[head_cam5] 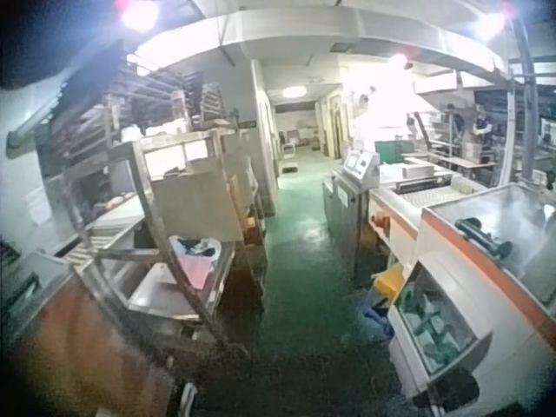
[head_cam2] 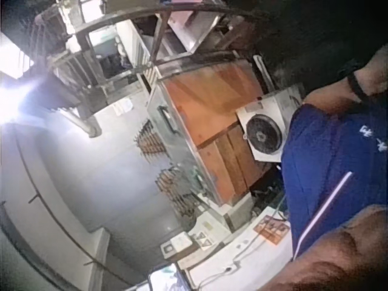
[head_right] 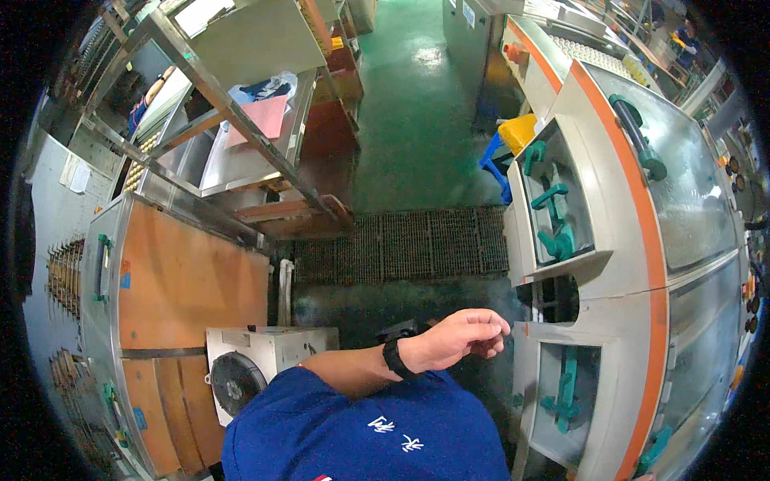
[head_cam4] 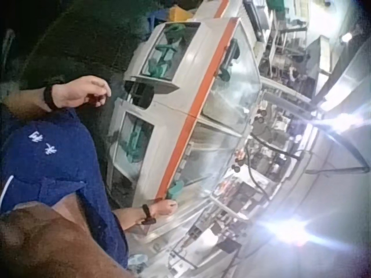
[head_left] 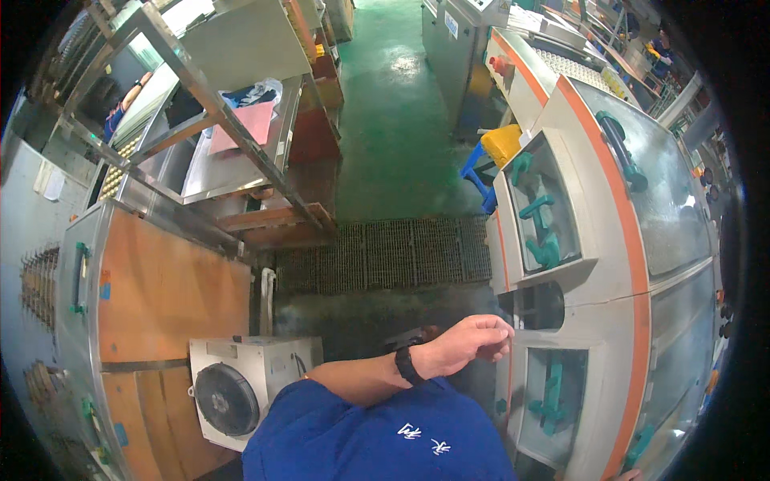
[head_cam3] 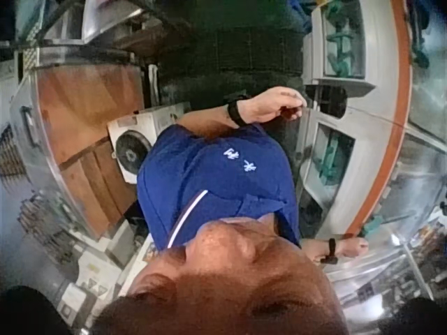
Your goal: Checking industrial machine trays, wiping surfaces, and adjusting manual control valves on a metal tank.
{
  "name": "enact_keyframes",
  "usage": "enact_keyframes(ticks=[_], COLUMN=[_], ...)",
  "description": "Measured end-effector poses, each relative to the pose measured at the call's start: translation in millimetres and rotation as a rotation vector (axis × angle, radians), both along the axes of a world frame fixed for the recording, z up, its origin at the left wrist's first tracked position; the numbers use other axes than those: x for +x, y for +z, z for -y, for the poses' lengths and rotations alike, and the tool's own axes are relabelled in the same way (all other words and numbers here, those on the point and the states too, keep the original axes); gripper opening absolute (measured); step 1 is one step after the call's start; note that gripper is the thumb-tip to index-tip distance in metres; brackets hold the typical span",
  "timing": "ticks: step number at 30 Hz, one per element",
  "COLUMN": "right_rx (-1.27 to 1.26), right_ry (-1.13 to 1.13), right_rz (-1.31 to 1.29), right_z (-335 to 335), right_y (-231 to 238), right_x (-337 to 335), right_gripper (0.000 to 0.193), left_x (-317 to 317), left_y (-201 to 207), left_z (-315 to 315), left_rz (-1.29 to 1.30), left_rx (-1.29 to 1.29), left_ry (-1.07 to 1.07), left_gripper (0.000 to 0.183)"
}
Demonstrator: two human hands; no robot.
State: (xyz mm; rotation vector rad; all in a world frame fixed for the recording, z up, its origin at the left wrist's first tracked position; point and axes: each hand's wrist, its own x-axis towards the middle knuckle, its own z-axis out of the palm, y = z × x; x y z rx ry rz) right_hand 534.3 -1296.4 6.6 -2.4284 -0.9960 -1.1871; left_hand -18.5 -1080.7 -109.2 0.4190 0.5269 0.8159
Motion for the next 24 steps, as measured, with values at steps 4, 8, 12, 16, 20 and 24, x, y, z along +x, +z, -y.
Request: enact_keyframes(ticks=[4, 8, 12, 16, 20, 24], right_rx=[0.029, 0.036, 0.050, 0.052, 0.059, 0.071], right_ry=[-0.055, -0.045, -0.015, 0.095, 0.095, 0.098], right_rz=[-0.035, -0.067, -0.040, 0.089, 0.062, 0.059], right_z=[-8, -9, -10, -10, -10, -11], right_y=[5, 7, 6, 7, 5, 5], right_x=[-22, -27, -29, -23, -20, -21], right_gripper=[0.034, 0.036, 0.036, 0.034, 0.035, 0.036], left_x=[-5, -5, -7, -8, -8, -6], left_y=[-5, -15, -15, -20, -19, -19], left_z=[8, 14, 18, 20, 22, 23], left_rz=[-0.041, -0.022, -0.032, -0.026, -0.034, -0.047], left_rx=[-0.012, -0.038, -0.048, -0.020, -0.024, -0.024], left_ry=[0.011, 0.028, 0.059, 0.054, 0.061, 0.068], left_gripper=[0.017, 0.016, 0.016, 0.016, 0.015, 0.015])
